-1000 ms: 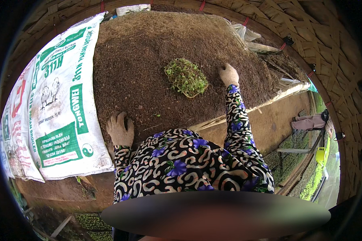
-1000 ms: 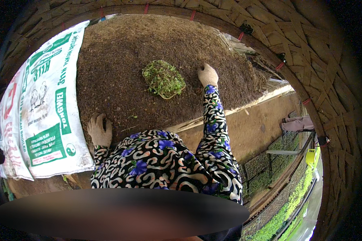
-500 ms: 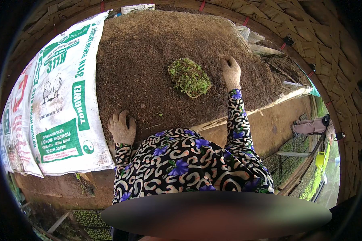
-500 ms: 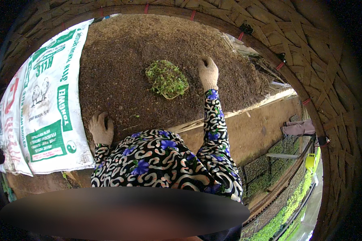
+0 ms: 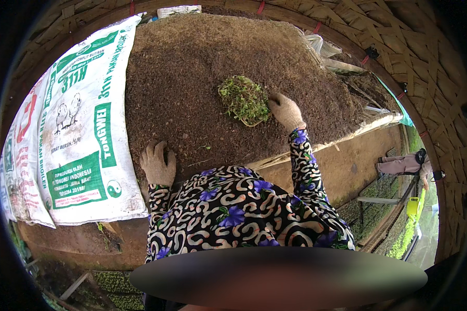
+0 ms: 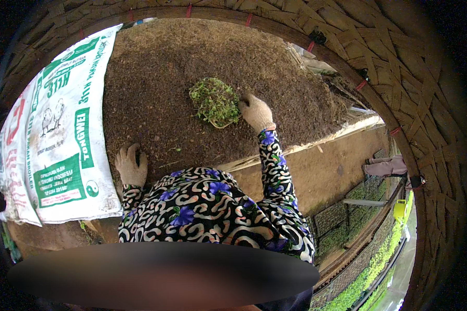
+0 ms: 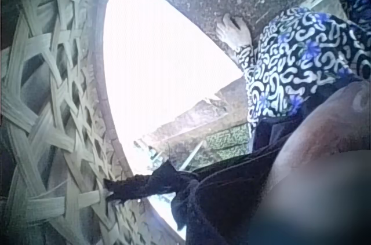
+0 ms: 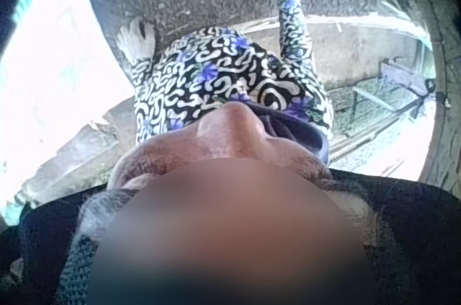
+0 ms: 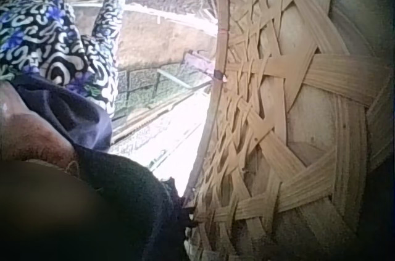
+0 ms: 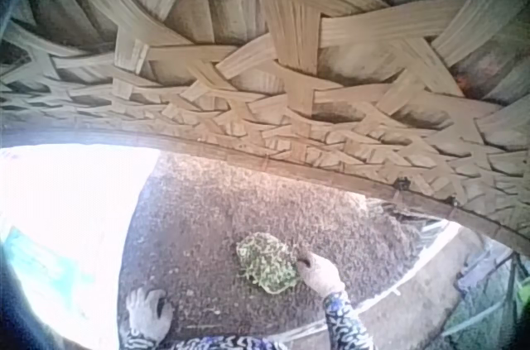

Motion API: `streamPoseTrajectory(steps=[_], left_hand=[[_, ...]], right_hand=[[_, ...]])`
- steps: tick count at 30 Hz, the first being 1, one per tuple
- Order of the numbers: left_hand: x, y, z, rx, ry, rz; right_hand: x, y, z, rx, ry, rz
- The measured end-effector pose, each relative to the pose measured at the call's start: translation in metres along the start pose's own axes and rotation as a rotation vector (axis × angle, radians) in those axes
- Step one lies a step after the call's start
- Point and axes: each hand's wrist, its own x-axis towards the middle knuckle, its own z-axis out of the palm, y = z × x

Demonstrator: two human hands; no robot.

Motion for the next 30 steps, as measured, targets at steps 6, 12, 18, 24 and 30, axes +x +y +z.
streamPoseTrajectory(steps=[6,12,18,24,30], left_hand=[[0.001,-0.001,0.001,-0.006,0.004,0.01],[-0.001,-0.002,0.0,-0.028,0.05,0.045],[-0.002,-0.002,0.001,-0.017,0.058,0.037],[-0.002,-0.005,0.003,-0.026,0.079,0.068],[-0.001,-0.004,0.003,-0.007,0.07,0.065]], right_hand=[[-0.001,0.019,0.032,0.105,0.03,0.056],[0.001,0.045,0.031,0.062,0.196,0.065],[-0.002,0.107,0.01,0.033,0.225,0.168],[-0.016,0.134,-0.003,-0.021,0.295,0.293],[-0.026,0.071,-0.049,-0.268,0.48,0.277]])
